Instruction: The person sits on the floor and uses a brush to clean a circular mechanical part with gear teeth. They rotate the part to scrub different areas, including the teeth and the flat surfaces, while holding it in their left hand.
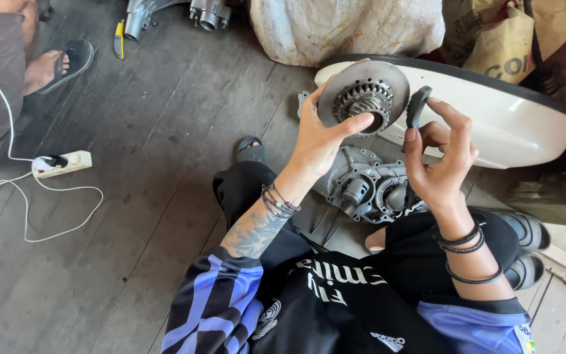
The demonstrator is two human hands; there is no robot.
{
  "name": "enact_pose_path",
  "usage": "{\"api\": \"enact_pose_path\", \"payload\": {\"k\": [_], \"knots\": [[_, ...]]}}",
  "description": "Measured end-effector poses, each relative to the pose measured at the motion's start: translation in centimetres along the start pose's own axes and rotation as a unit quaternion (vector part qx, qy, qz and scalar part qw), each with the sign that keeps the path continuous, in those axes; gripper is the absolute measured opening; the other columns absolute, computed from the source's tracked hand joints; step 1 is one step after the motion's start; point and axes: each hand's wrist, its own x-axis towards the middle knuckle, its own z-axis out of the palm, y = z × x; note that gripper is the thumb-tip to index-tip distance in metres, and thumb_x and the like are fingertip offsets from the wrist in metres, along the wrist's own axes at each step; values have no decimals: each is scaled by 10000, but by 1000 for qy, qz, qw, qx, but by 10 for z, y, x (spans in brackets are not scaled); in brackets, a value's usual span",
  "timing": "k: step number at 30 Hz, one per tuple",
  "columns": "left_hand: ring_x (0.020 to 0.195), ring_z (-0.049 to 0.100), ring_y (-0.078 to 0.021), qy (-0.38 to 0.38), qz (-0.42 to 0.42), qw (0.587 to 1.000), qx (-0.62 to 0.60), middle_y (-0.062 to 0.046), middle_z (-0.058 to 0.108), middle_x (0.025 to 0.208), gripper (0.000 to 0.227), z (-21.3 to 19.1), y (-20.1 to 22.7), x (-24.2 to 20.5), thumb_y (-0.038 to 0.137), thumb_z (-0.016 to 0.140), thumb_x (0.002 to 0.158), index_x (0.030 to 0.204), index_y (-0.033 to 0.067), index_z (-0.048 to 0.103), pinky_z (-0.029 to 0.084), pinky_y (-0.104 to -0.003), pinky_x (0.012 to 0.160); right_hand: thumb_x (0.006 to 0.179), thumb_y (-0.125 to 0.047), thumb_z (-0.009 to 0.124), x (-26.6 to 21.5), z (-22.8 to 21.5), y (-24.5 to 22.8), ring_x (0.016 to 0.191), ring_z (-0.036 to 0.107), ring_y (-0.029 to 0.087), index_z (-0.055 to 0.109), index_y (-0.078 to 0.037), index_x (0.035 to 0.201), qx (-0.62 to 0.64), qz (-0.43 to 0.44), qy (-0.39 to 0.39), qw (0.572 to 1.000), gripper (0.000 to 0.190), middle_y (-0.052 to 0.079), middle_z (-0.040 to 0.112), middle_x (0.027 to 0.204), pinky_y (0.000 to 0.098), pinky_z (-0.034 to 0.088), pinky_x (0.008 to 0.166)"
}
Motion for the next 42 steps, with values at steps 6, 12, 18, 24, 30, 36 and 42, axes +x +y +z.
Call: {"api": "enact_pose_path", "payload": {"k": [6, 12, 18, 24, 30, 36, 42], "knots": [[1190, 646, -180, -34, -28, 998, 36, -61, 672, 1257, 638, 28, 44, 5, 154, 865, 781, 1357, 66, 605, 550, -328, 1064, 1087, 19, 589, -2, 12, -24, 540, 537, 131, 482, 55, 1364, -79, 49, -33, 995, 299, 52, 586, 698, 248, 412, 628], [1233, 621, -242, -106, -26, 993, 32, -90, 618, 1336, 660, 26, 39, 3, 246, 888, 790, 1364, 172, 571, 608, -372, 1016, 1071, 122, 659, 0, 5, -12, 551, 608, 167, 565, 126, 1335, -107, 7, -8, 994, 280, 95, 634, 712, 273, 463, 593], [1209, 658, -264, -97, -15, 995, 23, -108, 634, 1329, 700, 29, 36, 3, 324, 935, 775, 1347, 139, 576, 627, -378, 1009, 1047, 68, 719, -8, 2, -1, 611, 627, 164, 657, 111, 1290, -133, 21, -17, 991, 255, 113, 709, 852, 300, 494, 639], [1222, 636, -198, -83, 17, 994, 67, -53, 628, 1327, 630, 24, 42, 5, 215, 861, 796, 1355, 134, 582, 604, -345, 1029, 1012, 111, 713, -11, 8, -3, 578, 624, 180, 637, 134, 1140, -118, 1, -30, 993, 150, 230, 770, 1159, 303, 521, 565], [1231, 615, -193, -116, -40, 990, 65, -59, 605, 1334, 606, 33, 37, -1, 163, 821, 809, 1363, 148, 575, 568, -328, 1056, 1060, 98, 715, -7, -6, 0, 621, 639, 198, 662, 150, 1279, -150, -10, 19, 988, 232, 155, 701, 850, 303, 493, 606], [1184, 632, -190, -45, 6, 996, 78, -44, 615, 1299, 626, 25, 41, 7, 181, 822, 774, 1352, 134, 584, 589, -329, 992, 1030, 85, 735, -14, 10, -5, 533, 512, 135, 683, 84, 1254, -117, 19, -33, 992, 230, 71, 583, 664, 277, 476, 604], [1245, 642, -306, -122, -56, 989, 53, -114, 625, 1369, 722, 16, 20, 1, 313, 921, 770, 1386, 177, 568, 633, -481, 1042, 1074, 61, 725, -4, -9, -6, 629, 617, 167, 689, 125, 1319, -153, 18, -5, 988, 255, 124, 701, 871, 286, 478, 630]]}}
